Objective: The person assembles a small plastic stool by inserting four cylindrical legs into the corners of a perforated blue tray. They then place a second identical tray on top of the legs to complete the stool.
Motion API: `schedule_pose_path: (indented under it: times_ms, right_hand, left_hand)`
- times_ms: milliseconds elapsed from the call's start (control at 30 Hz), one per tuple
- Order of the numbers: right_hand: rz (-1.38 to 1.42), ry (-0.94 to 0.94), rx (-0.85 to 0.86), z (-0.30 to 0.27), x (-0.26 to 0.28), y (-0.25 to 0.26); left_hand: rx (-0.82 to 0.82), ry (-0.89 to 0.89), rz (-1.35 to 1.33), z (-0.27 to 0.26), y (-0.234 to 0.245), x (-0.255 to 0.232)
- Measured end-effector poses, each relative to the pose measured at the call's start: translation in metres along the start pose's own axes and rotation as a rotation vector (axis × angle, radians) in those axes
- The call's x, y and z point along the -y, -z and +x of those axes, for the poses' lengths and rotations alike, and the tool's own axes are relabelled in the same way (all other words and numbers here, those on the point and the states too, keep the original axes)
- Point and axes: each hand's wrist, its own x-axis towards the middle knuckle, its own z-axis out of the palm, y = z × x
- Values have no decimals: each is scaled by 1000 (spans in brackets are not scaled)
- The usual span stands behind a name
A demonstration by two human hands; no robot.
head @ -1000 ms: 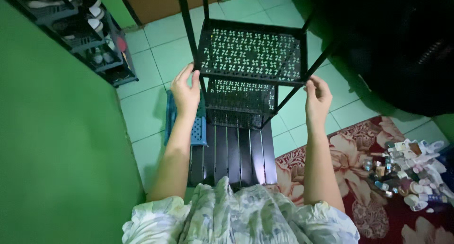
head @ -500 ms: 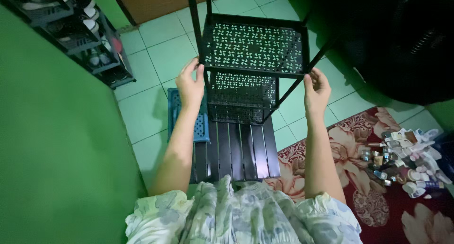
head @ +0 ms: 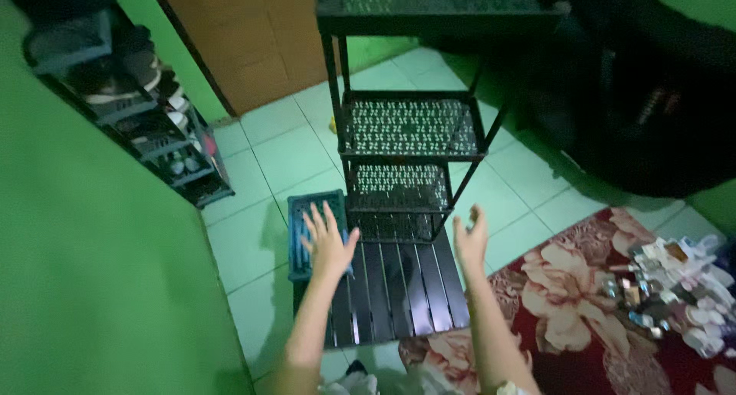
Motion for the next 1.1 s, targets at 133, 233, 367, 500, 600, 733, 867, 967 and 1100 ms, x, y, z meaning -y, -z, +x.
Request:
schedule_pose_path:
  times_ms: [133, 233, 367, 500, 600, 733, 867, 967, 1100]
  right_hand:
    - [-38, 53, 87, -65, -1, -20]
    - [-22, 135, 195, -102, 8, -25]
    - [-160, 332, 357, -129, 28, -13]
    - [-224, 336, 473, -152, 35, 16]
    - [-276, 324, 543, -161, 46, 31]
    - [-322, 300, 609, -169, 57, 47]
    - [-329, 294, 655, -180, 60, 63]
    - [-352, 298, 667, -183, 63, 70]
    - [-354, 322, 669, -186, 65, 76]
  left_hand:
    - [114, 136, 37, -57, -16, 8]
    - [206, 229, 80, -90, -27, 7]
    - [199, 254, 142, -120, -29, -3]
    - [203, 261, 206, -154, -34, -12]
    - [184, 273, 193, -176, -29, -19]
    - [155, 296, 196, -203, -26, -30]
    - [130, 303, 193, -221, -27, -35]
    - [115, 301, 204, -226, -27, -36]
    - [113, 296, 216, -234, -26, -36]
